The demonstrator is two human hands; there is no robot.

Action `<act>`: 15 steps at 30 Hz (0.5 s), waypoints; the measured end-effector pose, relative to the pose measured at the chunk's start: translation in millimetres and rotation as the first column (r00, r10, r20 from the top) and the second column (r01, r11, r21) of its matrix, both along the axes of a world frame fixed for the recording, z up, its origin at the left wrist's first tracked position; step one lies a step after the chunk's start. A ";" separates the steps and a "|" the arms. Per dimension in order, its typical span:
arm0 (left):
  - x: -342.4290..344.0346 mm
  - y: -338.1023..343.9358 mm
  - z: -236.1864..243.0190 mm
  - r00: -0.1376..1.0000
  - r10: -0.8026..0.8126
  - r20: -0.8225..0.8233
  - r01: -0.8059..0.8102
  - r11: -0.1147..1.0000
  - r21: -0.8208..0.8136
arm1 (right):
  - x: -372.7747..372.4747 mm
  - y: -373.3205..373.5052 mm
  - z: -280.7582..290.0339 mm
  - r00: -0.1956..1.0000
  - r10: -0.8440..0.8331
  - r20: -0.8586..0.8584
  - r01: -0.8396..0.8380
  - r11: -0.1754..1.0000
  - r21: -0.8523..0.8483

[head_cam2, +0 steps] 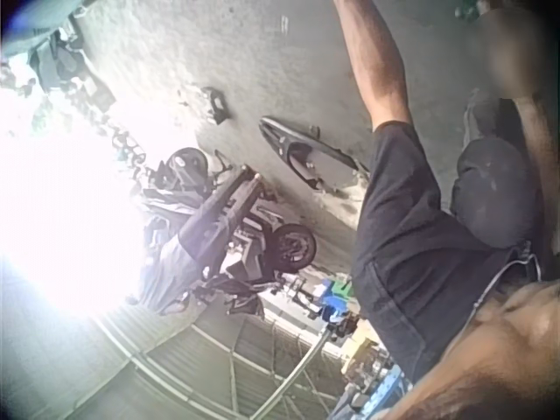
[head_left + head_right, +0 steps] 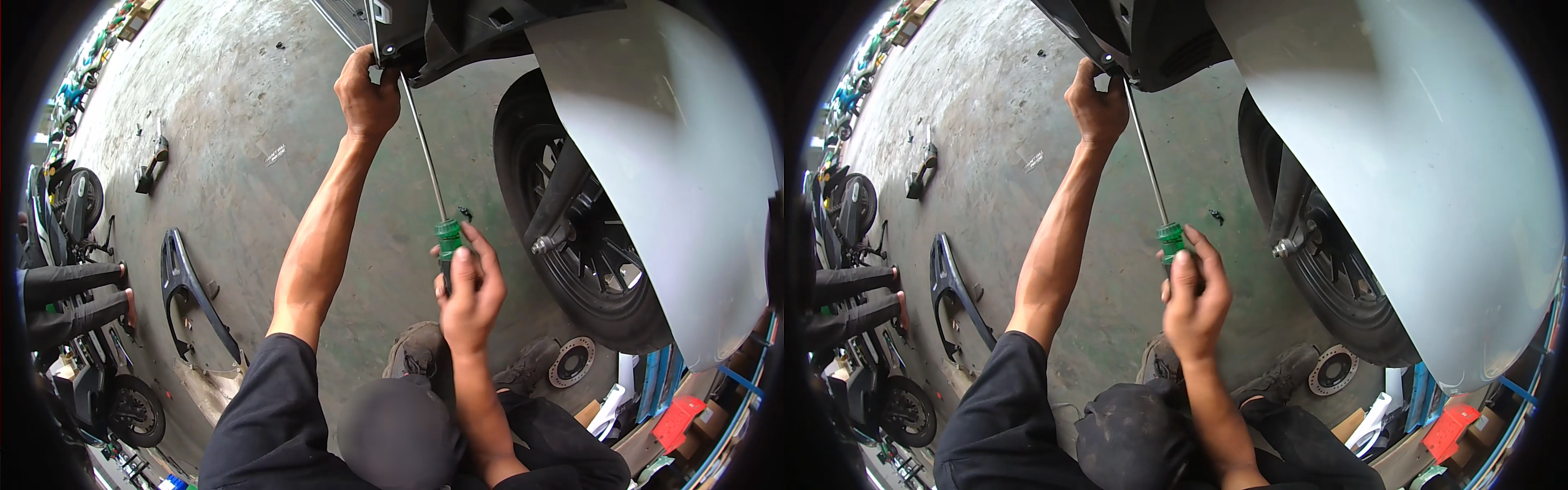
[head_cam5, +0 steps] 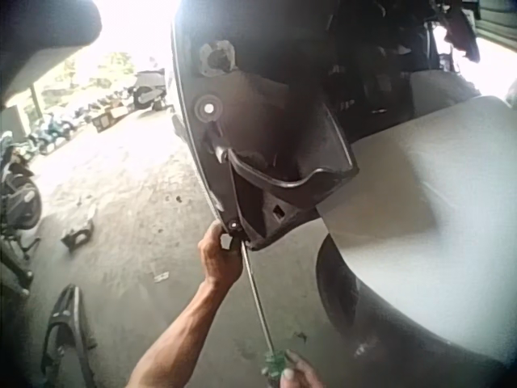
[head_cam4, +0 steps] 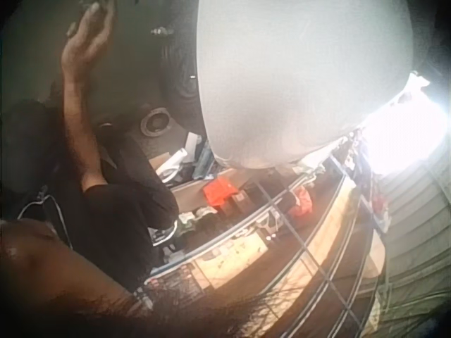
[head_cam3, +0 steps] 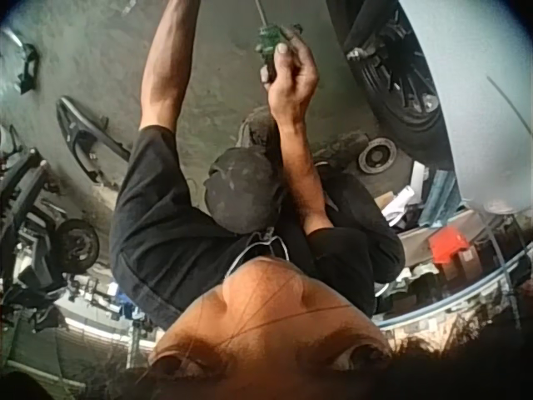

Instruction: The person assembles a motorcycle body panel by positioning a white plastic fairing onto the side of the vehicle and securing it using a screwdriver to tighten several screws.

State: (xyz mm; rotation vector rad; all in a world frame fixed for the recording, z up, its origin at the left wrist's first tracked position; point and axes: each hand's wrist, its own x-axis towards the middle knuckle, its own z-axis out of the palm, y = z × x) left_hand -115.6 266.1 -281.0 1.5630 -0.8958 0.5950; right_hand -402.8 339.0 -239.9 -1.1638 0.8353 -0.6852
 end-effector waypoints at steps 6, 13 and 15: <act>3.9 6.8 0.5 1.000 -0.007 0.003 0.007 1.000 -0.009 | -7.1 -16.0 -1.3 0.845 -0.072 0.530 -0.424 0.515 0.745; 0.0 6.0 -1.1 1.000 0.008 0.002 -0.008 1.000 0.009 | 4.5 9.2 -11.1 0.950 -0.264 -0.166 0.052 0.659 -0.751; 0.7 6.6 -0.9 1.000 0.011 0.004 -0.011 1.000 0.011 | 5.4 7.0 -3.9 0.985 -0.139 -0.099 0.070 0.857 -0.510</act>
